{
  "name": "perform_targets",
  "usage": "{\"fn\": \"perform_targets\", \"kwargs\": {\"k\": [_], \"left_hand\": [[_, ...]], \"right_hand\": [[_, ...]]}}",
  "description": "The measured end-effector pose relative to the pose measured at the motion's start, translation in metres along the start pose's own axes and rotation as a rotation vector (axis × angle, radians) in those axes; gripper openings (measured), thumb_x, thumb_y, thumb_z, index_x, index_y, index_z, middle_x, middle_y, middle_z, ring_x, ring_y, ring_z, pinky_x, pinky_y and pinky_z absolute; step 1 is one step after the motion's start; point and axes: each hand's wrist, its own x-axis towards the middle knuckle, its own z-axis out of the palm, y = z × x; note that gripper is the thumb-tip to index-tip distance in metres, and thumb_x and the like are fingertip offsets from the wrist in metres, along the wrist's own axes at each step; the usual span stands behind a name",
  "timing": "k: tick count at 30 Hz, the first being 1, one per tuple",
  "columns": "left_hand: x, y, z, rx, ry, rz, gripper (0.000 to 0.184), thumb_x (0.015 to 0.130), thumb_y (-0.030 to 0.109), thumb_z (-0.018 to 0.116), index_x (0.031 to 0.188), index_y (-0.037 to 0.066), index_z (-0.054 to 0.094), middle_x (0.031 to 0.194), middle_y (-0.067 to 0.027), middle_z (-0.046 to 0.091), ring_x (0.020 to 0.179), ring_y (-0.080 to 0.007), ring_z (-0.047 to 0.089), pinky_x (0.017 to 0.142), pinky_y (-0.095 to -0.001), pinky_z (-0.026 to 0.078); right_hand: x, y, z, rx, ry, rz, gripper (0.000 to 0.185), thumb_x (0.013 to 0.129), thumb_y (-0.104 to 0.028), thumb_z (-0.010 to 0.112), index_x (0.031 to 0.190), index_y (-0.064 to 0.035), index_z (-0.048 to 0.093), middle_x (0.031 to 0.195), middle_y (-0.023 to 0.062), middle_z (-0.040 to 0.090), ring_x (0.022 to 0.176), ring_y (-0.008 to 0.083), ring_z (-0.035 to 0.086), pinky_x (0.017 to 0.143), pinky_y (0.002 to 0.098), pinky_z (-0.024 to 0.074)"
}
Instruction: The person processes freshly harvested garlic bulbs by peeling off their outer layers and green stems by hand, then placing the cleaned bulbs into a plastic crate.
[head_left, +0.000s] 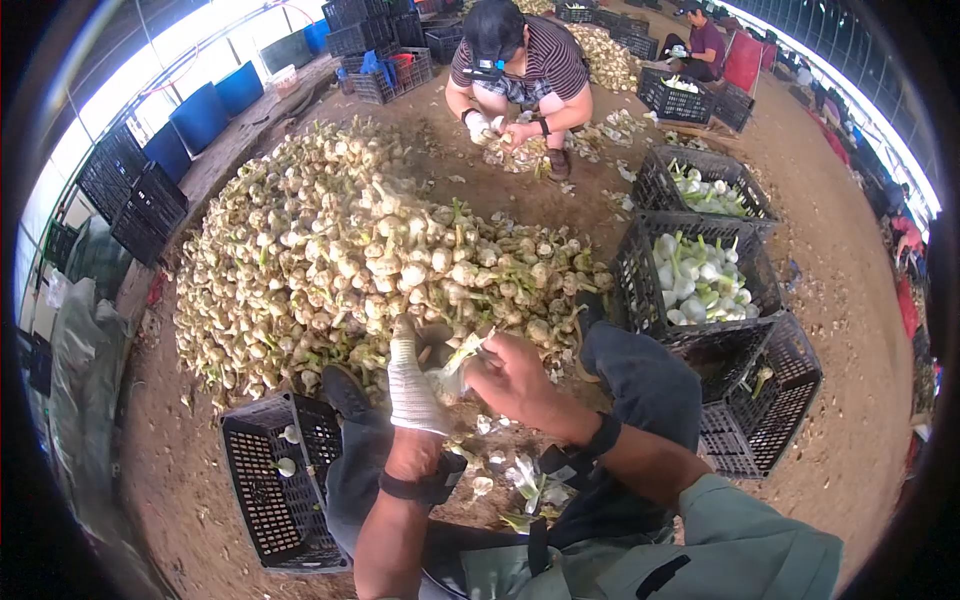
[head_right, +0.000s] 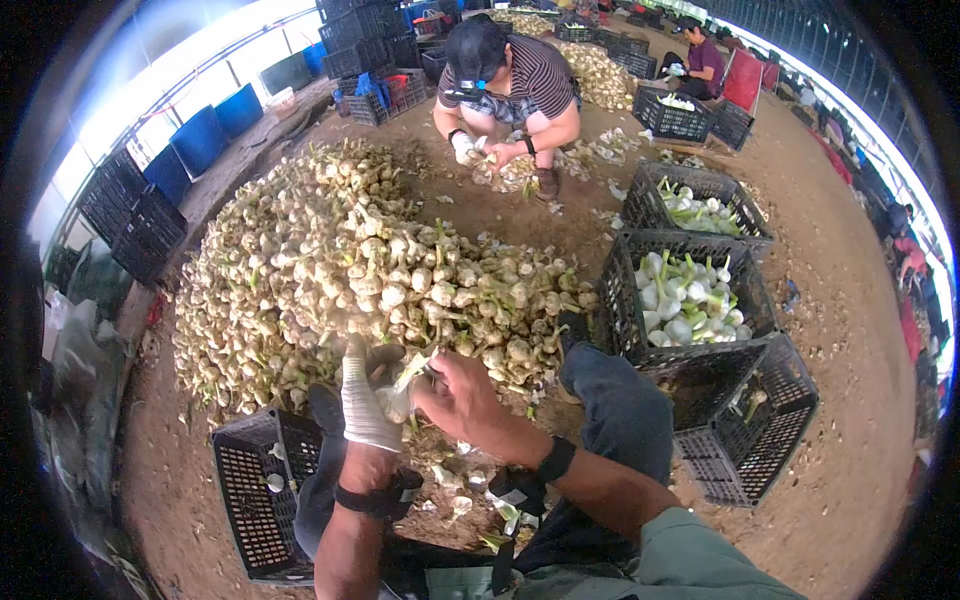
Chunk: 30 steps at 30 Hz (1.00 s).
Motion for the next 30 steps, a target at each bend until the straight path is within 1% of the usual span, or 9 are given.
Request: {"fn": "perform_targets", "kwargs": {"k": [2,6,8,12,15,18,20,23,30], "left_hand": [[0.002,0.001,-0.004,-0.024,-0.034,-0.058,0.063,0.081,0.060,0.066,0.094,-0.001,0.063,0.081,-0.0109,0.062,0.073,-0.0211,0.060,0.065,-0.0305,0.051],[0.004,-0.001,-0.012,0.065,0.005,0.002,0.056,0.086,0.055,0.062,0.095,0.000,0.064,0.079,-0.0077,0.060,0.072,-0.0174,0.059,0.063,-0.0287,0.049],[-0.004,-0.004,-0.001,0.206,0.017,0.312,0.048,0.093,0.049,0.055,0.097,0.002,0.063,0.075,0.0002,0.056,0.062,-0.0071,0.048,0.053,-0.0204,0.039],[-0.019,-0.014,0.013,0.231,-0.069,0.484,0.032,0.095,0.033,0.059,0.103,0.002,0.058,0.082,0.0007,0.055,0.064,-0.0069,0.046,0.053,-0.0212,0.038],[-0.011,-0.013,0.013,0.198,-0.127,0.470,0.037,0.094,0.037,0.059,0.103,0.001,0.058,0.079,0.0006,0.054,0.061,-0.0066,0.046,0.051,-0.0216,0.037],[-0.007,0.001,0.008,0.042,-0.089,0.135,0.053,0.090,0.055,0.057,0.085,0.002,0.061,0.069,-0.0049,0.059,0.059,-0.0151,0.056,0.053,-0.0255,0.046],[0.003,-0.001,0.000,-0.030,-0.187,0.034,0.055,0.090,0.058,0.054,0.083,0.004,0.059,0.070,-0.0083,0.061,0.055,-0.0188,0.060,0.049,-0.0273,0.049],[0.010,-0.003,-0.008,-0.030,-0.258,-0.022,0.059,0.089,0.064,0.051,0.084,0.005,0.059,0.065,-0.0084,0.062,0.052,-0.0192,0.062,0.043,-0.0266,0.050],[0.022,-0.007,-0.020,0.038,-0.170,-0.029,0.064,0.088,0.066,0.049,0.083,0.004,0.065,0.066,-0.0044,0.063,0.052,-0.0119,0.058,0.045,-0.0210,0.046]], "right_hand": [[0.000,-0.004,0.002,0.330,-0.103,0.427,0.012,0.083,-0.007,0.061,0.088,0.0013,0.054,0.071,0.0102,0.058,0.056,0.0154,0.054,0.049,0.0326,0.0440],[-0.003,-0.009,0.006,0.268,-0.118,0.364,0.012,0.083,-0.006,0.060,0.083,0.0033,0.053,0.068,0.0098,0.056,0.055,0.0135,0.052,0.048,0.0302,0.0423],[-0.009,-0.002,0.014,0.382,-0.062,0.548,0.012,0.083,-0.005,0.060,0.081,0.0039,0.053,0.066,0.0092,0.054,0.054,0.0136,0.050,0.047,0.0289,0.0402],[-0.005,0.001,0.014,0.385,0.017,0.528,0.011,0.083,-0.004,0.061,0.080,0.0032,0.053,0.063,0.0075,0.053,0.053,0.0137,0.048,0.046,0.0297,0.0388],[-0.005,0.003,0.008,0.261,0.008,0.500,0.011,0.083,-0.004,0.061,0.079,0.0017,0.052,0.061,0.0045,0.053,0.051,0.0132,0.048,0.044,0.0299,0.0370],[-0.002,-0.003,-0.009,0.132,-0.188,0.313,0.009,0.086,-0.007,0.059,0.084,0.0009,0.058,0.060,0.0015,0.054,0.047,0.0106,0.047,0.043,0.0274,0.0375],[0.012,-0.015,-0.016,0.924,-0.225,0.846,0.012,0.089,-0.010,0.056,0.092,-0.0001,0.063,0.061,0.0012,0.055,0.044,0.0086,0.046,0.041,0.0243,0.0377],[0.006,-0.001,-0.012,1.117,-0.213,0.876,0.018,0.090,-0.014,0.057,0.093,0.0029,0.064,0.060,0.0037,0.058,0.043,0.0089,0.050,0.041,0.0233,0.0379],[0.011,-0.012,-0.017,0.489,-0.355,0.727,0.022,0.092,-0.014,0.061,0.104,0.0048,0.059,0.081,0.0092,0.063,0.052,0.0103,0.056,0.044,0.0241,0.0445]]}}
